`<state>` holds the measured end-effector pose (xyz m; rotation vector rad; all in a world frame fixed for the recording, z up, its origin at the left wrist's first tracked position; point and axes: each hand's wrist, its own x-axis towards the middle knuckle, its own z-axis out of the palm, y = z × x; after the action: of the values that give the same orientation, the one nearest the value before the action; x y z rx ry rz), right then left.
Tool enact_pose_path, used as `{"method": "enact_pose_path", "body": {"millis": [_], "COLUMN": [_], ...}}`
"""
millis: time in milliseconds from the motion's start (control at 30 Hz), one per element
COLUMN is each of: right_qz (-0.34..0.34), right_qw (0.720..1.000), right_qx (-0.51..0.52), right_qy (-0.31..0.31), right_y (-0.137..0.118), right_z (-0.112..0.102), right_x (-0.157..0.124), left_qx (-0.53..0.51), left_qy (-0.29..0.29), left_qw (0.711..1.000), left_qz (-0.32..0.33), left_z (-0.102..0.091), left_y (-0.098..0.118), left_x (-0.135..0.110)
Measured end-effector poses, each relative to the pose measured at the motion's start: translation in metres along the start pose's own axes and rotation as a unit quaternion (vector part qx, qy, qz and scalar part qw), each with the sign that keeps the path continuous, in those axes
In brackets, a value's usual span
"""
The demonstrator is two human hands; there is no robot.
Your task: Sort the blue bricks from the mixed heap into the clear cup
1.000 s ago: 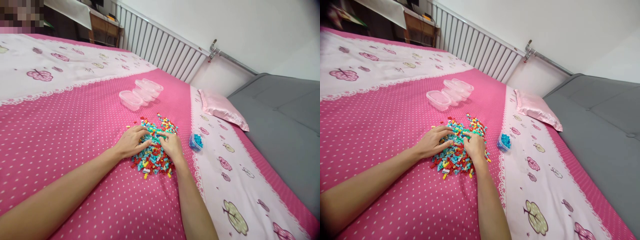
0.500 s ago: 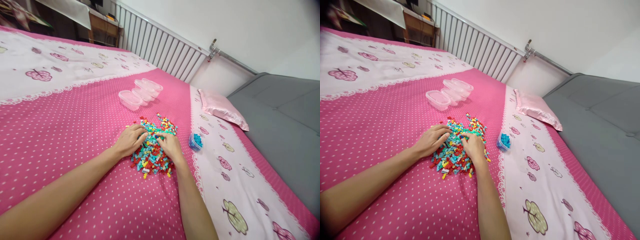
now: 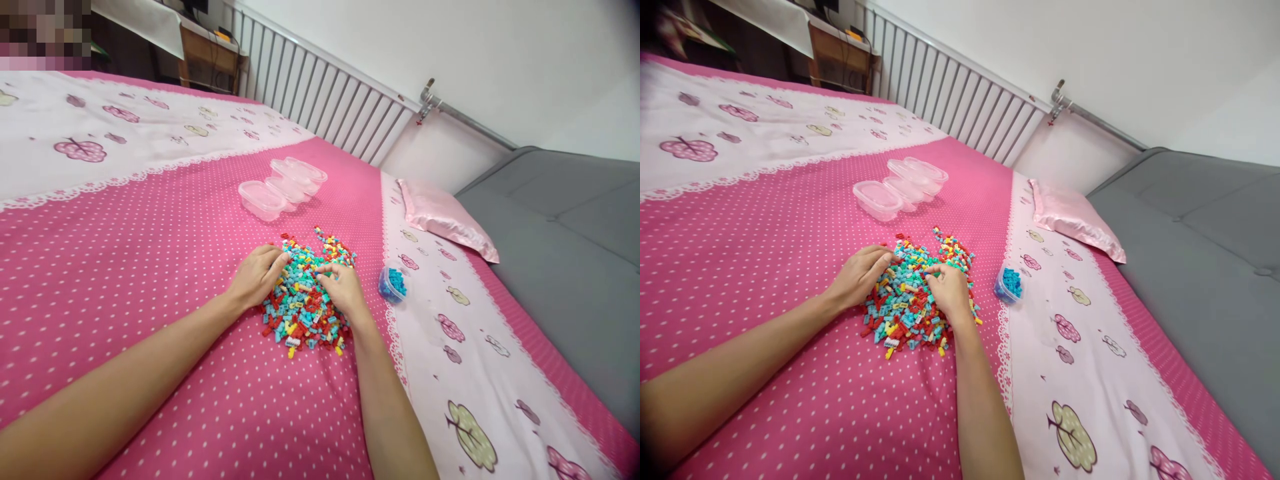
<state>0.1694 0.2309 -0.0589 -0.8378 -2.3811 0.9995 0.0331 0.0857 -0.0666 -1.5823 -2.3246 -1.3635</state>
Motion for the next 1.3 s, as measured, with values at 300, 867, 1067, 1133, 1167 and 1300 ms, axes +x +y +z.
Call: {"method": "enact_pose_path", "body": {"millis": [300,867,1067,1133,1167,1300], "right_qz": [0.175,0.227,0.233,0.232,0.231,0.228], "right_qw": [0.839,0.654,0.685,0.703,0.710,0.747], "right_qx": [0.515,0.721,0.689,0.671,0.663,0.619], "right_qy": [-0.032,-0.008,0.041,0.051,0.055,0.083], "right_y": [-0.015,-0.014,-0.013,-0.013,-0.012,-0.006], "right_z": [-0.020,-0.037,-0.036,-0.036,-0.036,-0.031], "right_x": [-0.002,0.002,0.004,0.004,0.005,0.006], "left_qx": [-0.009,-0.005,-0.034,-0.070,-0.096,-0.250], "left_qy": [-0.002,-0.001,0.010,0.031,0.045,0.113], "left_qw": [1.000,1.000,0.999,0.995,0.989,0.934], "left_qz": [-0.014,-0.022,-0.032,-0.068,-0.100,-0.231], "left_z": [-0.002,-0.002,-0.002,-0.001,-0.001,0.001], "left_y": [0.001,0.002,0.000,-0.002,-0.004,-0.012], "left_x": [0.000,0.001,0.000,0.001,0.002,0.006]}}
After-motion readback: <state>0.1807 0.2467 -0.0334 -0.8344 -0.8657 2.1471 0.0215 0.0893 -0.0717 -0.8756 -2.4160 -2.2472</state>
